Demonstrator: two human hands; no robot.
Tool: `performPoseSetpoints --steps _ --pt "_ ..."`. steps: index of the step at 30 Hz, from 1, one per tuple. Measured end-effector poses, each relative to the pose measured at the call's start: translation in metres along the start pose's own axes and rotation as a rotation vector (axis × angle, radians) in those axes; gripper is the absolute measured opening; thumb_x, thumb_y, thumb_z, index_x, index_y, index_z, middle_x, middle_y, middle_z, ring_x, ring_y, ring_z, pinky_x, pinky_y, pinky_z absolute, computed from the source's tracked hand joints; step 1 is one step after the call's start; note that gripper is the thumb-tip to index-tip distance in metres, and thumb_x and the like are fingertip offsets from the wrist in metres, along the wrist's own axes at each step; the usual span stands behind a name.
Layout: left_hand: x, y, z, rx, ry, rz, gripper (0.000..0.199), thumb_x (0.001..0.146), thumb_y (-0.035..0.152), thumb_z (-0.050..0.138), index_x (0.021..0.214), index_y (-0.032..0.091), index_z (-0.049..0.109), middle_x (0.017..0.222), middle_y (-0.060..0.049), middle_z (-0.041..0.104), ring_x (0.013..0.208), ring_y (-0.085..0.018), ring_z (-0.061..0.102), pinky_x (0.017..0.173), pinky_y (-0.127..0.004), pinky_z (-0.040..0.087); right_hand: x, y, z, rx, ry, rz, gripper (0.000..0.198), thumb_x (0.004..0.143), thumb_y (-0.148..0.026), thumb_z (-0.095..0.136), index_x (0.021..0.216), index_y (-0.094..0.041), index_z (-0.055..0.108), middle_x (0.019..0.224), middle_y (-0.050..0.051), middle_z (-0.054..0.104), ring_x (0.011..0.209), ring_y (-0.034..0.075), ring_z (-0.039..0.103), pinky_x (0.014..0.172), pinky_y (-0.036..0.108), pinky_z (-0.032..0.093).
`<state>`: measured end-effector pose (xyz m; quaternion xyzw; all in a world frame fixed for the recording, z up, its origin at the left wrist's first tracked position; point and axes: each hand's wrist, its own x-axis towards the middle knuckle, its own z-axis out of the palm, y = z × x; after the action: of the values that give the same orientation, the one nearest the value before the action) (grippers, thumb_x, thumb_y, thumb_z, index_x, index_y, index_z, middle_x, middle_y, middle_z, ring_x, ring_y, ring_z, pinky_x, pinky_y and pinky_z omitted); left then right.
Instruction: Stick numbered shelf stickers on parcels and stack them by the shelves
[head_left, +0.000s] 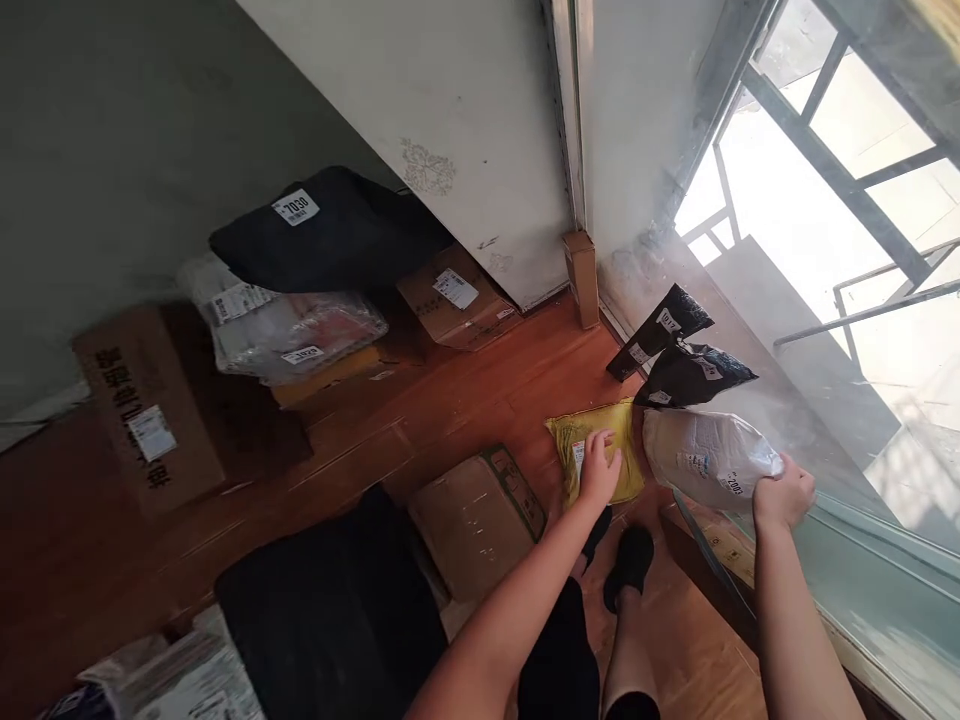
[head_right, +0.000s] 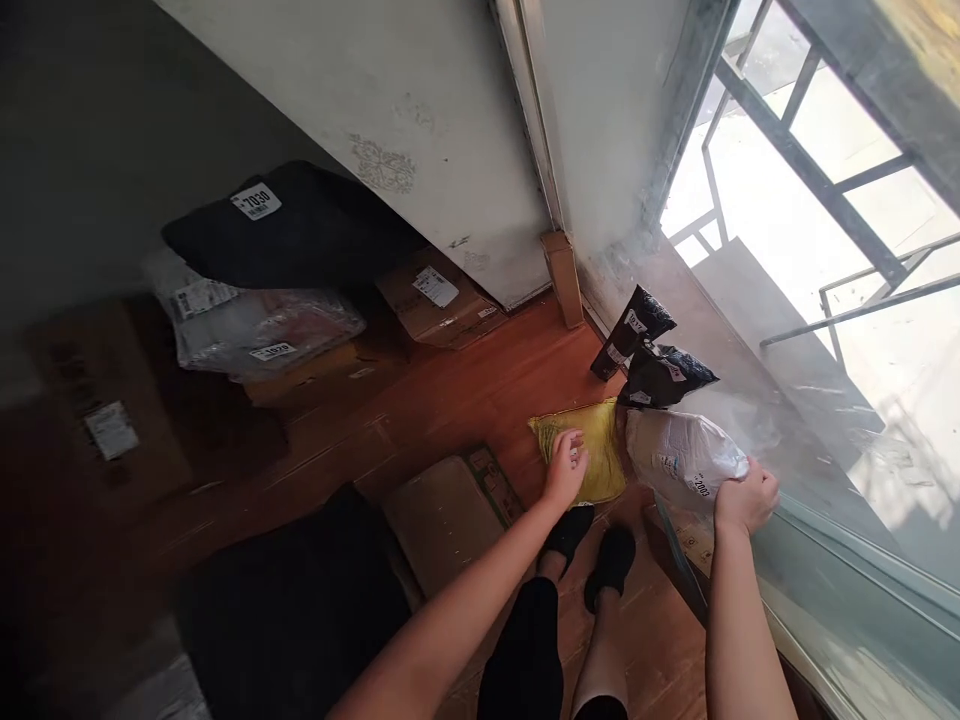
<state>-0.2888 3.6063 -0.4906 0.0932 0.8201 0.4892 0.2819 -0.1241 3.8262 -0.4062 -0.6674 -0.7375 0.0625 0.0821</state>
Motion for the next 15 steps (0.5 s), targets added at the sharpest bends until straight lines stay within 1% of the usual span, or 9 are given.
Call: performPoseSetpoints --steps 3,5,7,8,10,12,14,15 --pt "-0.07 -0.052 -0.021 0.004 0.064 -0.25 0.029 0.08 0.011 0.047 0.107 0.019 0.052 0.119 -0.013 0.054 0.1 -0.02 0.066 0.082 -0.036 0.059 -0.021 0.003 -0.008 0.012 0.036 -0.17 0.063 0.074 -0.023 0.053 0.136 -0.011 0.051 0.121 0.022 0.053 0.113 0.041 0.049 0.095 0.055 0.04" --pt "-0.122 -0.08 -0.039 0.017 0.09 -0.398 0.027 0.077 0.014 0.048 0.103 0.016 0.054 0.113 -0.014 0.056 0.091 -0.022 0.069 0.084 -0.041 0.058 -0.046 0.006 -0.011 0.051 0.083 -0.3 0.072 0.073 -0.025 0.056 0.142 -0.01 0.041 0.133 0.024 0.046 0.123 0.043 0.043 0.101 0.061 0.034" --pt "-0.173 -0.1 -0.057 0.018 0.106 -0.509 0.028 0.075 0.016 0.047 0.102 0.014 0.054 0.112 -0.017 0.058 0.088 -0.024 0.071 0.088 -0.045 0.057 -0.077 0.01 -0.01 0.102 0.1 -0.431 0.072 0.076 -0.026 0.055 0.144 -0.011 0.037 0.142 0.024 0.039 0.13 0.044 0.038 0.104 0.063 0.031" --pt "-0.196 -0.107 -0.065 0.016 0.114 -0.551 0.029 0.075 0.018 0.047 0.102 0.014 0.055 0.112 -0.018 0.059 0.088 -0.025 0.071 0.089 -0.045 0.056 -0.094 0.013 -0.008 0.134 0.072 -0.498 0.07 0.078 -0.027 0.054 0.144 -0.012 0.036 0.145 0.024 0.037 0.132 0.043 0.036 0.105 0.063 0.03" --pt "-0.236 -0.116 -0.076 -0.001 0.123 -0.619 0.031 0.075 0.023 0.047 0.104 0.014 0.055 0.114 -0.019 0.06 0.091 -0.027 0.071 0.09 -0.044 0.056 -0.129 0.021 0.0 0.194 -0.07 -0.628 0.063 0.083 -0.027 0.049 0.143 -0.013 0.036 0.145 0.023 0.038 0.133 0.041 0.036 0.106 0.062 0.032" --pt "-0.266 -0.122 -0.081 -0.021 0.126 -0.673 0.033 0.076 0.025 0.047 0.106 0.015 0.055 0.118 -0.019 0.06 0.095 -0.027 0.071 0.091 -0.042 0.055 -0.161 0.035 0.014 0.214 -0.269 -0.714 0.06 0.084 -0.023 0.045 0.142 -0.014 0.037 0.144 0.022 0.04 0.134 0.038 0.037 0.107 0.059 0.035" --pt "-0.283 -0.127 -0.078 -0.014 0.128 -0.707 0.032 0.078 0.025 0.045 0.108 0.016 0.053 0.123 -0.019 0.059 0.097 -0.025 0.07 0.093 -0.04 0.054 -0.187 0.053 0.032 0.172 -0.463 -0.737 0.06 0.08 -0.018 0.045 0.14 -0.014 0.039 0.143 0.02 0.042 0.134 0.035 0.039 0.108 0.055 0.036" --pt "-0.286 -0.129 -0.074 -0.002 0.13 -0.711 0.031 0.079 0.025 0.045 0.109 0.017 0.052 0.124 -0.018 0.059 0.098 -0.024 0.07 0.094 -0.039 0.054 -0.196 0.063 0.043 0.138 -0.551 -0.731 0.061 0.077 -0.016 0.046 0.138 -0.014 0.041 0.142 0.019 0.043 0.134 0.034 0.04 0.109 0.053 0.036"
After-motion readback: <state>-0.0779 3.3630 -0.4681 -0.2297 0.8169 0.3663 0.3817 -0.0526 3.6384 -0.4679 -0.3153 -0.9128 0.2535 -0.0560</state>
